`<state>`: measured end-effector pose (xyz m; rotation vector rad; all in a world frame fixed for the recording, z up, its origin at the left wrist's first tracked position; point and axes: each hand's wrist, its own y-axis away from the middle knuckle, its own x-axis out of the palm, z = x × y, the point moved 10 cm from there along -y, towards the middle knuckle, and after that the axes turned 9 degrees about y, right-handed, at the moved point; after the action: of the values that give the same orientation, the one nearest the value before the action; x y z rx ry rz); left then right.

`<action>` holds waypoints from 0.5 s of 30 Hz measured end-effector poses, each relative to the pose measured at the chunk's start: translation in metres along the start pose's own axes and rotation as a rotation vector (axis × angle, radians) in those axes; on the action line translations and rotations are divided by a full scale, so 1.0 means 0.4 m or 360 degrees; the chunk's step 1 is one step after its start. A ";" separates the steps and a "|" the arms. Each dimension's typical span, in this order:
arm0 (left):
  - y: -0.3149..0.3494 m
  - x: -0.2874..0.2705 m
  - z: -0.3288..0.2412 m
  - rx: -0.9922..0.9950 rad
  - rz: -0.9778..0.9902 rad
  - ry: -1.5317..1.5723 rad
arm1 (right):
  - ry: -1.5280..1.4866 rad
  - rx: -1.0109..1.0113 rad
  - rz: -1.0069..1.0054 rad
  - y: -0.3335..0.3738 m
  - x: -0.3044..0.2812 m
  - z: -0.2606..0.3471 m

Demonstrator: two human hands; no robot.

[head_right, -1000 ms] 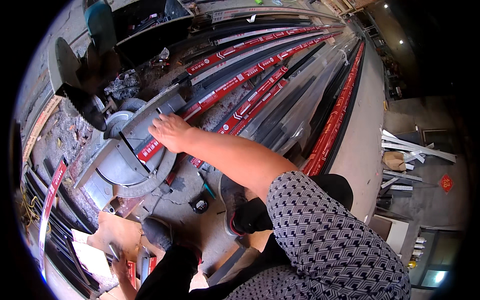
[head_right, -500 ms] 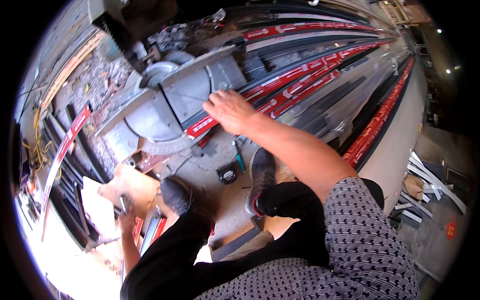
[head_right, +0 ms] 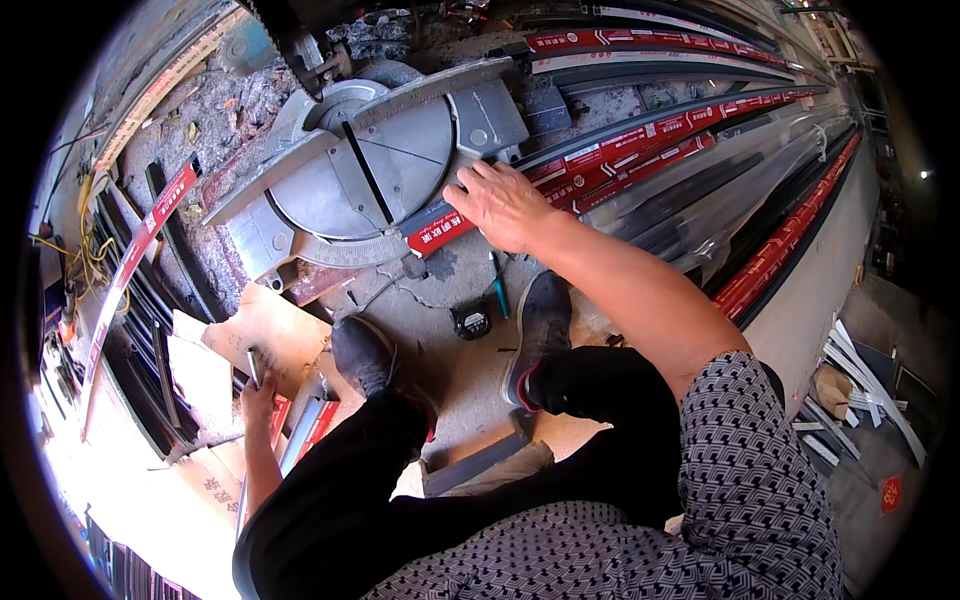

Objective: The person measures the dimensions of a large window frame using a tape measure and records the values on a piece of cardboard. They then move to a cutting station, place a metal profile on a miter saw, and measure and mark the profile for cutting.

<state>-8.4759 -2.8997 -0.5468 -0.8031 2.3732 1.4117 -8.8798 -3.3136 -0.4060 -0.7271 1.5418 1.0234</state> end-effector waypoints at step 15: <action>-0.016 0.000 0.013 -0.0048 0.0011 0.0129 | -0.0435 0.0261 -0.0527 0.075 -0.089 -0.133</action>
<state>-8.4724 -2.8975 -0.5539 -0.8769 2.4219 1.4471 -8.9217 -3.3508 -0.3628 -0.6700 1.2045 0.7074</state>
